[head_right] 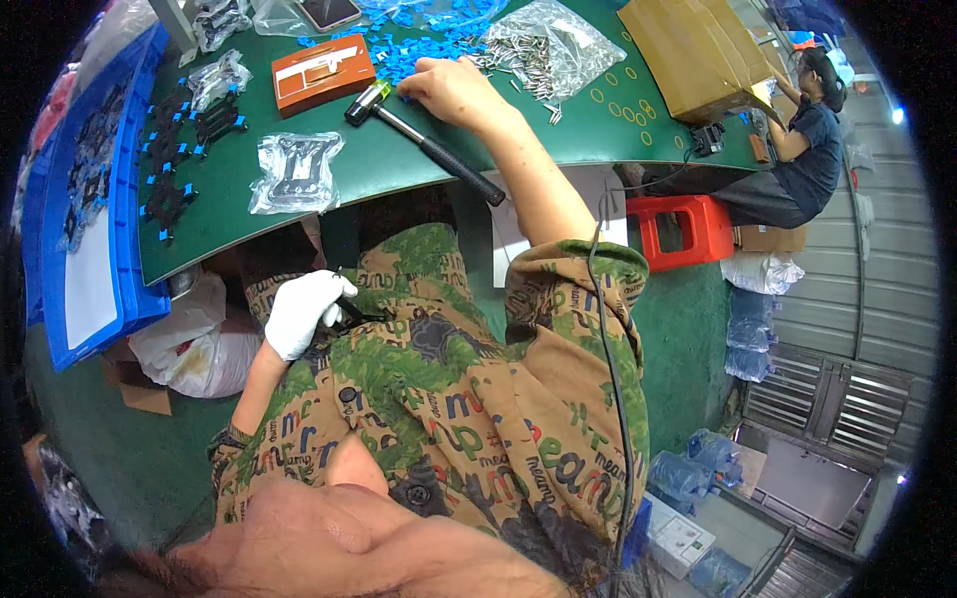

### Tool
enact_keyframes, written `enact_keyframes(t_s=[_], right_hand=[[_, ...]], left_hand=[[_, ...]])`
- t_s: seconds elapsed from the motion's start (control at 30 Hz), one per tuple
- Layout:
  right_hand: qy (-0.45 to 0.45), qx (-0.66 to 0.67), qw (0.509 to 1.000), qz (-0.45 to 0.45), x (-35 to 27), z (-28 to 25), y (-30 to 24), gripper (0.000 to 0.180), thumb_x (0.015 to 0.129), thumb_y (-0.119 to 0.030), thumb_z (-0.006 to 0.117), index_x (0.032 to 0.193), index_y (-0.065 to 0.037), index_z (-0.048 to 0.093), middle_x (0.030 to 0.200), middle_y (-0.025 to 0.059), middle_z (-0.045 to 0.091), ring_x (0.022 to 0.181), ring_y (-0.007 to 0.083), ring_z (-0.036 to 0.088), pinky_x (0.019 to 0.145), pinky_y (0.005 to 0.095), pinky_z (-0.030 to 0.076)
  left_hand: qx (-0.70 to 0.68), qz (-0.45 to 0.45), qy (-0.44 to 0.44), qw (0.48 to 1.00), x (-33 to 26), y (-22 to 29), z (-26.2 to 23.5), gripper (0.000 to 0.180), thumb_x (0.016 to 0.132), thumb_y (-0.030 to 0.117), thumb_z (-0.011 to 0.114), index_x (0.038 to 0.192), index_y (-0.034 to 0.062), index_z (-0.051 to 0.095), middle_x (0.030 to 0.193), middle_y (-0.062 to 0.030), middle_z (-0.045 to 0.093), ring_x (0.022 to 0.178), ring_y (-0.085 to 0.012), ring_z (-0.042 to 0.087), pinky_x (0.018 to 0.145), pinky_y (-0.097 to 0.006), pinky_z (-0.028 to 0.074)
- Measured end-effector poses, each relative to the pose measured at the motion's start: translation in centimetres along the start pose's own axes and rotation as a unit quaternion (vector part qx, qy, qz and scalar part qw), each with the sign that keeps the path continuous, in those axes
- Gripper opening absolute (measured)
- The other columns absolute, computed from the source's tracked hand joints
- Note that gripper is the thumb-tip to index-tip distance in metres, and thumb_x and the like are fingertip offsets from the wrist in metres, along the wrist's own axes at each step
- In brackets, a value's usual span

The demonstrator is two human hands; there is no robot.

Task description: The person assembles small black plastic components by inserting metal pins and securing them with blue plastic clips. They use a hammer to tap the pins into place and then place the finished units into a blue bin. The process is repeated for multiple units throughout the video.

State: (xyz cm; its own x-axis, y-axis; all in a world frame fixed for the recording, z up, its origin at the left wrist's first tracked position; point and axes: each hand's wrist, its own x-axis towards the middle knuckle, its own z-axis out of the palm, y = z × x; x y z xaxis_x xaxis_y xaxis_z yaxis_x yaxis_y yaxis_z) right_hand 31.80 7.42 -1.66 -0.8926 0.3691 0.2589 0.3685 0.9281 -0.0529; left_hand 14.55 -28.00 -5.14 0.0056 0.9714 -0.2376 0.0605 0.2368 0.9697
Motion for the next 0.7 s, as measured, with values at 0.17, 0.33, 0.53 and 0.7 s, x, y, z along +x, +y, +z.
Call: enact_keyframes(t_s=[0.17,0.33,0.53,0.7], right_hand=[[-0.006,0.016,0.997,0.071,-0.3,-1.4,0.6,0.022,0.097,-0.031,0.062,0.106,-0.020,0.078,0.094,0.0089,0.071,0.091,0.0334,0.071,0.081,0.0491,0.055],[-0.119,-0.063,0.967,0.214,0.9,-2.0,-2.0,0.047,0.100,-0.054,0.052,0.097,-0.014,0.078,0.092,0.0146,0.075,0.091,0.0383,0.071,0.083,0.0495,0.057],[-0.195,-0.050,0.950,0.239,2.2,-1.0,-2.4,0.054,0.099,-0.056,0.051,0.099,-0.011,0.080,0.100,0.0166,0.077,0.098,0.0366,0.073,0.090,0.0486,0.056],[-0.246,-0.062,0.943,0.215,2.9,-1.6,-2.2,0.045,0.096,-0.044,0.052,0.102,-0.010,0.080,0.104,0.0177,0.076,0.101,0.0367,0.073,0.092,0.0478,0.057]], left_hand=[[0.003,-0.006,-0.012,1.000,0.3,0.3,0.2,0.028,0.103,0.022,0.059,0.100,0.0006,0.076,0.073,-0.0033,0.066,0.060,-0.0080,0.056,0.060,-0.026,0.046],[0.020,0.004,-0.016,1.000,0.3,0.3,0.1,0.027,0.102,0.020,0.061,0.098,-0.0010,0.077,0.072,-0.0032,0.067,0.059,-0.0075,0.056,0.059,-0.026,0.045],[0.049,0.013,-0.020,0.999,0.1,0.1,0.0,0.030,0.104,0.027,0.055,0.102,0.0061,0.076,0.068,-0.0038,0.062,0.059,-0.0103,0.058,0.062,-0.028,0.048],[0.050,0.011,-0.014,0.999,0.0,0.0,0.0,0.030,0.104,0.027,0.054,0.101,0.0067,0.075,0.073,-0.0043,0.064,0.060,-0.0110,0.058,0.063,-0.028,0.048]])
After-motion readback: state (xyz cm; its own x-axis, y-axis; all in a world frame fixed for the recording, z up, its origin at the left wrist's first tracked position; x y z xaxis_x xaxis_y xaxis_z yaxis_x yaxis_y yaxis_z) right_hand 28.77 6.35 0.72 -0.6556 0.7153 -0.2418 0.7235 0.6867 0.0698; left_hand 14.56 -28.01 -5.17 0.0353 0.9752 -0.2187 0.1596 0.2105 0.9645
